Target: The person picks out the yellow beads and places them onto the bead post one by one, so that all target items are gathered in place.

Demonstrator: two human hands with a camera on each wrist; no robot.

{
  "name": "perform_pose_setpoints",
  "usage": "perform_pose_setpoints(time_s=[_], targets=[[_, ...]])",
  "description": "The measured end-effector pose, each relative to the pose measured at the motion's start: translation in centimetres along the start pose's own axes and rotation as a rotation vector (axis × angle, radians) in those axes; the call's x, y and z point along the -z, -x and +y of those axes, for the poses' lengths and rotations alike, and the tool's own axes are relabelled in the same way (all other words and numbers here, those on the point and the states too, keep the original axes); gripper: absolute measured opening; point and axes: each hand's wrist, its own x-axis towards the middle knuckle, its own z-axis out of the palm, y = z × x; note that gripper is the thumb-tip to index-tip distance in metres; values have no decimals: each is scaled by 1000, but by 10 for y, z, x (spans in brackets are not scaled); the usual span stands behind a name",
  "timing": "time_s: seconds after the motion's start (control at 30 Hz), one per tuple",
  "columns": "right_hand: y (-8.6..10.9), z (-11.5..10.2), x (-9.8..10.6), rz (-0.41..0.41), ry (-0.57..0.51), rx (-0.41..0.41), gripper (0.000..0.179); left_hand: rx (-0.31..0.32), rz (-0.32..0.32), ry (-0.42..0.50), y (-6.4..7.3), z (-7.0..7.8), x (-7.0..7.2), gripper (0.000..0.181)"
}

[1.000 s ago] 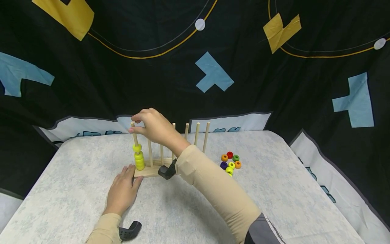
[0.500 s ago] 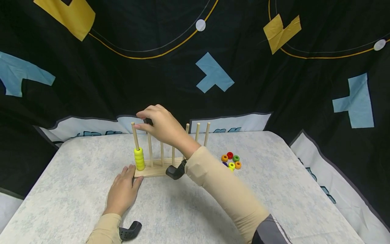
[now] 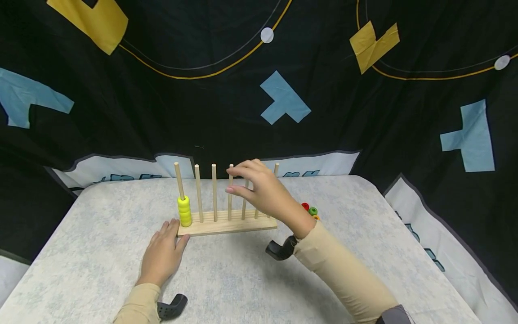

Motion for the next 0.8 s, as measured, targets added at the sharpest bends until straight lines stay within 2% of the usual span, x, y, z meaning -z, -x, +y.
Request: perform_pose_setpoints(time_s=[0.17, 0.3, 0.53, 0.8], targets=[[43, 12, 9, 26, -8, -54, 41, -10, -3, 4, 0, 0, 0, 64], [71, 22, 13, 39, 11, -117, 41, -2, -4, -2, 0, 0, 0, 64], [113, 35, 18, 77, 7, -250, 42, -10, -8, 7, 2, 0, 1, 64], [150, 59, 14, 27, -19, -416, 43, -6, -11, 10, 1, 1, 2, 65]])
